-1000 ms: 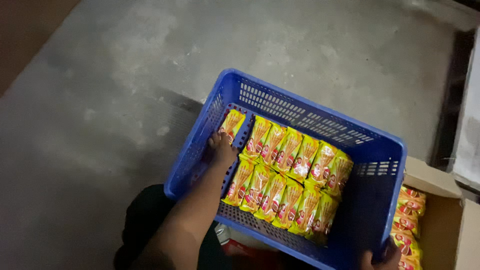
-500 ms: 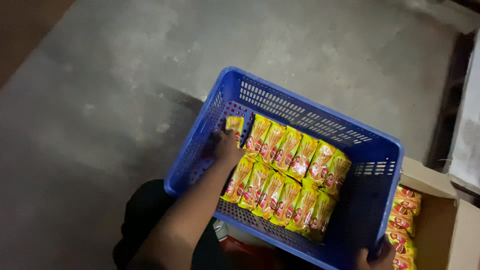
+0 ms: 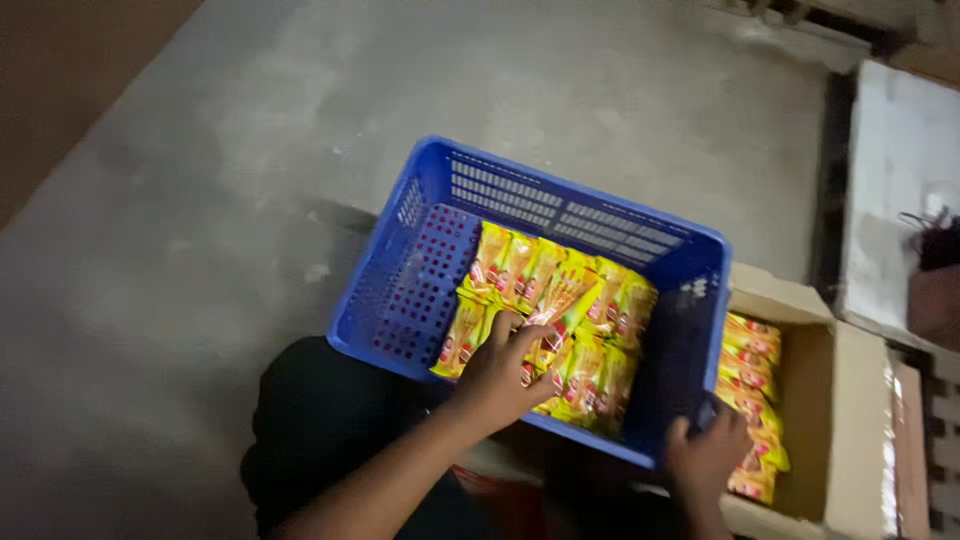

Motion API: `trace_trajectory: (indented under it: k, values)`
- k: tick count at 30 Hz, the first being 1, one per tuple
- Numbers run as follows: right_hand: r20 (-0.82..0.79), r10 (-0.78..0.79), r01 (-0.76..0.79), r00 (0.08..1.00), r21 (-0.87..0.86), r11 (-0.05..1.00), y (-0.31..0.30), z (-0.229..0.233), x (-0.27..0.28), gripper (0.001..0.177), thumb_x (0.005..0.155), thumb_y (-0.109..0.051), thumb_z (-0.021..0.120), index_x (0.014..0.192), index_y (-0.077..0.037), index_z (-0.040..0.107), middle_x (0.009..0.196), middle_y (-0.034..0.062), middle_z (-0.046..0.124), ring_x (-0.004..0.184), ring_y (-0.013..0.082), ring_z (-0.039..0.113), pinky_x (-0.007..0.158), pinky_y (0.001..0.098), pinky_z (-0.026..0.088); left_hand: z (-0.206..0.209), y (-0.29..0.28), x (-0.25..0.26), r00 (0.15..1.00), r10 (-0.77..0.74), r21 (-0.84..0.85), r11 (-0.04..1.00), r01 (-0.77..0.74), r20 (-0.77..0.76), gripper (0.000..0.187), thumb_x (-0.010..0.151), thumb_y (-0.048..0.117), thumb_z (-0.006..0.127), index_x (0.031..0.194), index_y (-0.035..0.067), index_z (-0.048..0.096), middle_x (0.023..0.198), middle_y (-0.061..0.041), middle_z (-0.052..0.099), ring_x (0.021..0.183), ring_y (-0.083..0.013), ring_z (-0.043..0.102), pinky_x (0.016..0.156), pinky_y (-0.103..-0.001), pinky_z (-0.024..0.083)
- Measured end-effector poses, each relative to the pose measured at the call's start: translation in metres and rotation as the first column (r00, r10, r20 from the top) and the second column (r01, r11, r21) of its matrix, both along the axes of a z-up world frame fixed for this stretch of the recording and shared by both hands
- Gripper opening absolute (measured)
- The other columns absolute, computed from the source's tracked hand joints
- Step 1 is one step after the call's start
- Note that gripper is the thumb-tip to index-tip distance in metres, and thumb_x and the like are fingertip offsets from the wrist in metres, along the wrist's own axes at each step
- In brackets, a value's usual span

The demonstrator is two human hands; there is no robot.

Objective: The person transfers yellow snack packets from a cardboard box into a blue plastic basket. They pick up packets one by one and place them neatly in rows inside the basket.

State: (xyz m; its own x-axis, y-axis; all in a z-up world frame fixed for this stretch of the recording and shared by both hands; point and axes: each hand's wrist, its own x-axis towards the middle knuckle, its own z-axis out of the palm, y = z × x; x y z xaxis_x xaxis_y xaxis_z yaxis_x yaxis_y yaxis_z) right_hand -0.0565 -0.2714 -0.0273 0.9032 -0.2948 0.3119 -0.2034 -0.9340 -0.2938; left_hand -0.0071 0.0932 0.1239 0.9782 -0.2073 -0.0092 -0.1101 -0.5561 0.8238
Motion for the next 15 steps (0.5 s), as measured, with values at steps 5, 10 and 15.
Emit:
trace_trajectory:
  k: [5,10,15]
  values:
    - [0.094,0.021,-0.056,0.995,0.395,0.917,0.037,0.023,-0.010,0.044,0.084,-0.016,0.067,0.127,-0.006,0.064,0.115,0.0190,0.066,0.108,0.0310,0.060,0.097,0.0436,0.044,0.014,-0.026,-0.034,0.969,-0.110,-0.024,0.993,0.118,0.223,0.048,0.077,0.019,0.076,0.124,0.024,0.064,0.115,-0.010,0.046,0.089,-0.0319,0.064,0.071,-0.045,0.053]
    - [-0.043,-0.133,0.029,0.990,0.994,-0.105,0.074,0.084,-0.036,0.036,0.097,-0.014,0.053,0.131,-0.002,0.050,0.126,0.0265,0.063,0.098,0.0369,0.068,0.083,0.0482,0.057,0.028,-0.059,-0.068,0.916,-0.303,0.012,0.950,0.311,0.262,0.045,0.081,0.020,0.076,0.124,0.023,0.065,0.120,-0.014,0.046,0.104,-0.0363,0.063,0.085,-0.046,0.053]
    - [-0.239,-0.104,0.245,0.966,0.968,0.059,0.053,0.067,-0.067,0.057,0.085,-0.015,0.070,0.134,-0.013,0.043,0.110,0.0173,0.063,0.090,0.0240,0.064,0.076,0.0350,0.053,0.022,-0.102,-0.096,0.843,-0.495,0.079,0.868,0.490,0.212,0.042,0.086,0.024,0.077,0.125,0.018,0.063,0.125,-0.016,0.045,0.105,-0.0411,0.061,0.088,-0.052,0.050]
